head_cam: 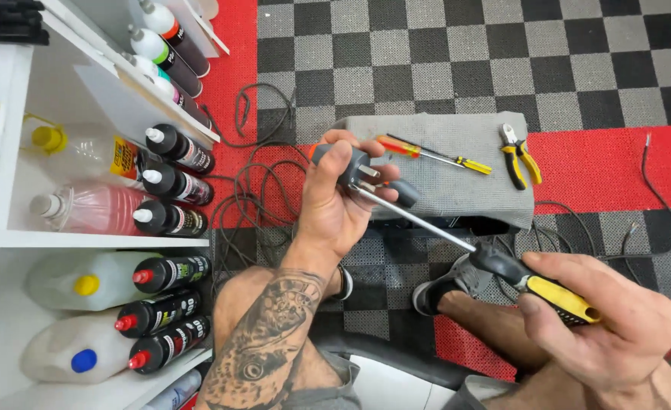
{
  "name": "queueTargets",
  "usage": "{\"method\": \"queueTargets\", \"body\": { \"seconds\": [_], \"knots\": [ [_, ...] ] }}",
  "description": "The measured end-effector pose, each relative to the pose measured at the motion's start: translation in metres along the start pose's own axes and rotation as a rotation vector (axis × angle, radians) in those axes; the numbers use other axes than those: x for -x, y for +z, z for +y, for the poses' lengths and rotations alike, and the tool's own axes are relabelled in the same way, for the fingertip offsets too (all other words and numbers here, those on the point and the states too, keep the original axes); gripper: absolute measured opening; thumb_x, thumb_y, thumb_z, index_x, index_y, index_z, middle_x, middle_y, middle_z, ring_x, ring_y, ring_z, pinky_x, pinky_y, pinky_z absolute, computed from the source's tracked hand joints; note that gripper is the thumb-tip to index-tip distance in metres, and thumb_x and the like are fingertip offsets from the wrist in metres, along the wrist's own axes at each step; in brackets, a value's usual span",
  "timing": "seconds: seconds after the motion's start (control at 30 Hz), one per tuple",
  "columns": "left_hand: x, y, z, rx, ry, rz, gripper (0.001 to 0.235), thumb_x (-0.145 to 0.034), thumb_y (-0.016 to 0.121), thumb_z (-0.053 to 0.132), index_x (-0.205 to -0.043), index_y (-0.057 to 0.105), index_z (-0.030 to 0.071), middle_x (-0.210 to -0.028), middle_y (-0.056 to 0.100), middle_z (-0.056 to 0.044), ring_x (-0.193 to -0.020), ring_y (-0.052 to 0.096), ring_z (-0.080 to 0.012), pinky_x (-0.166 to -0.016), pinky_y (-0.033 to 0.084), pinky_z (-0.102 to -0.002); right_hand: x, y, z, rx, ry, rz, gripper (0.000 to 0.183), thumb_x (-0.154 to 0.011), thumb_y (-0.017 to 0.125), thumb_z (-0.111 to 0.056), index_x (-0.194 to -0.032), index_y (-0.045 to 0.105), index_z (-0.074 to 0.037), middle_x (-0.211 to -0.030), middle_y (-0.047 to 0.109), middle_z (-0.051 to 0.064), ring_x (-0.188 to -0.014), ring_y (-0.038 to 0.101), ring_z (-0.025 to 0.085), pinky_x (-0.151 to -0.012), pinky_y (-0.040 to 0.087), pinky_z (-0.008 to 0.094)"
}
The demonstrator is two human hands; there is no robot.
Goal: Assembling an electrical plug by stripping wires and securing them into the terminals using a screwdriver.
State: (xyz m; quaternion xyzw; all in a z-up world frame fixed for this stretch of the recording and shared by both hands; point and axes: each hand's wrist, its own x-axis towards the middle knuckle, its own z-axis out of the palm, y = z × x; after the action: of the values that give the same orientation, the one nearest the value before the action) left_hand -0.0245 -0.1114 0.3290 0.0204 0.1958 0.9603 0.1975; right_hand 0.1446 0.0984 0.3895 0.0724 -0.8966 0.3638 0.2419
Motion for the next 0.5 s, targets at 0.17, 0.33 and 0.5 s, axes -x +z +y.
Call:
{"method": "queueTargets", "body": {
  "seconds": [0.17,0.33,0.5],
  "knots": [
    [0.0008,0.0048,0.0037,-0.045,0.021,0.064,0.022,-0.089,0.066,0.019,-0.095,0.047,0.010,-0.090,0.062,-0.017,-0.071,0.070,-0.0312,-0.056,0.062,-0.041,-0.0026,0.0000,0.0004,0.030,0.091,-0.002,0.028,-0.073,0.069,0.006,-0.101,0.066,0.012,-0.091,0.069,0.022,-0.067,0.063,0.018,-0.063,0.048,0.022],
    [-0.0002,0.0056,0.0043,-0.067,0.022,0.079,0.026,-0.087,0.068,0.021,-0.094,0.046,0.009,-0.088,0.062,-0.016,-0.070,0.069,-0.0299,-0.053,0.061,-0.039,-0.0041,0.0007,0.0017,0.014,0.097,-0.013,0.027,-0.073,0.068,0.005,-0.099,0.065,0.013,-0.091,0.068,0.023,-0.065,0.062,0.018,-0.060,0.047,0.022],
    [-0.0001,0.0054,0.0042,-0.098,0.025,0.086,0.025,-0.086,0.068,0.020,-0.093,0.047,0.009,-0.087,0.062,-0.017,-0.067,0.069,-0.0297,-0.053,0.060,-0.038,-0.0007,-0.0003,0.0028,0.051,0.126,-0.011,0.027,-0.073,0.068,0.004,-0.100,0.068,0.009,-0.091,0.070,0.019,-0.064,0.062,0.015,-0.059,0.046,0.021]
  ]
}}
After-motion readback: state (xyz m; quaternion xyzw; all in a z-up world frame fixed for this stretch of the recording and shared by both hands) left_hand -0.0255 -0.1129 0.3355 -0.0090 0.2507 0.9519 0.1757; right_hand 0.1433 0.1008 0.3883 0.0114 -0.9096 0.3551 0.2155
